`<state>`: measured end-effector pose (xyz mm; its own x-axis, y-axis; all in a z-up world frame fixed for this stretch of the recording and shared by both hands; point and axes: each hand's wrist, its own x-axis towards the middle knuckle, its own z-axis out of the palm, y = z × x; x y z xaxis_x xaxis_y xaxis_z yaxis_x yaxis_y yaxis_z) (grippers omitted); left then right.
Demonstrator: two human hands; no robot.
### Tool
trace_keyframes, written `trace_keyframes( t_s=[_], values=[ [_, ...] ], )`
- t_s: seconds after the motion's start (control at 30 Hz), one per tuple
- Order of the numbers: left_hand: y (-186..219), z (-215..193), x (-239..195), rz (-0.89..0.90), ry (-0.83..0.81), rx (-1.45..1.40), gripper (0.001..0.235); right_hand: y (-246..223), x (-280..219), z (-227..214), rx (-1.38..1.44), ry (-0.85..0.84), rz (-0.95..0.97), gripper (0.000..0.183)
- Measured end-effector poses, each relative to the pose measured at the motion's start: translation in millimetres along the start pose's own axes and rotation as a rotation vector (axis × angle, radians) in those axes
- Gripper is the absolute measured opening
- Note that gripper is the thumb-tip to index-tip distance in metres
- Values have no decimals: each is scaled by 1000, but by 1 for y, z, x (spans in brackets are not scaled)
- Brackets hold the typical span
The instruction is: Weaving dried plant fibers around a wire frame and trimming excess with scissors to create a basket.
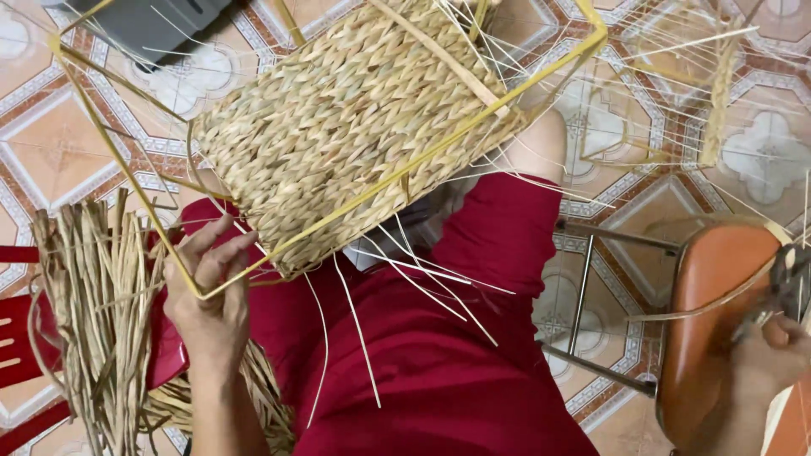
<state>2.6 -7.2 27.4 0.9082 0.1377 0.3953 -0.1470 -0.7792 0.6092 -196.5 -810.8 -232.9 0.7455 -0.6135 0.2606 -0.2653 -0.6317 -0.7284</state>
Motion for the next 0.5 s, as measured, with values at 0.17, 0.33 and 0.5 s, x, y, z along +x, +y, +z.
trace_keyframes(
  t_s=[0.17,0.33,0.5],
  values=[
    [13,-39,13,-88,-293,26,46,-138,-21,21,446,213,265,12],
    [-39,-107,19,69,-642,447,57,-303,-35,58,512,230,189,17],
    [-307,-208,-83,-122,-533,24,50,-351,-27,88,280,-262,135,52]
  ],
)
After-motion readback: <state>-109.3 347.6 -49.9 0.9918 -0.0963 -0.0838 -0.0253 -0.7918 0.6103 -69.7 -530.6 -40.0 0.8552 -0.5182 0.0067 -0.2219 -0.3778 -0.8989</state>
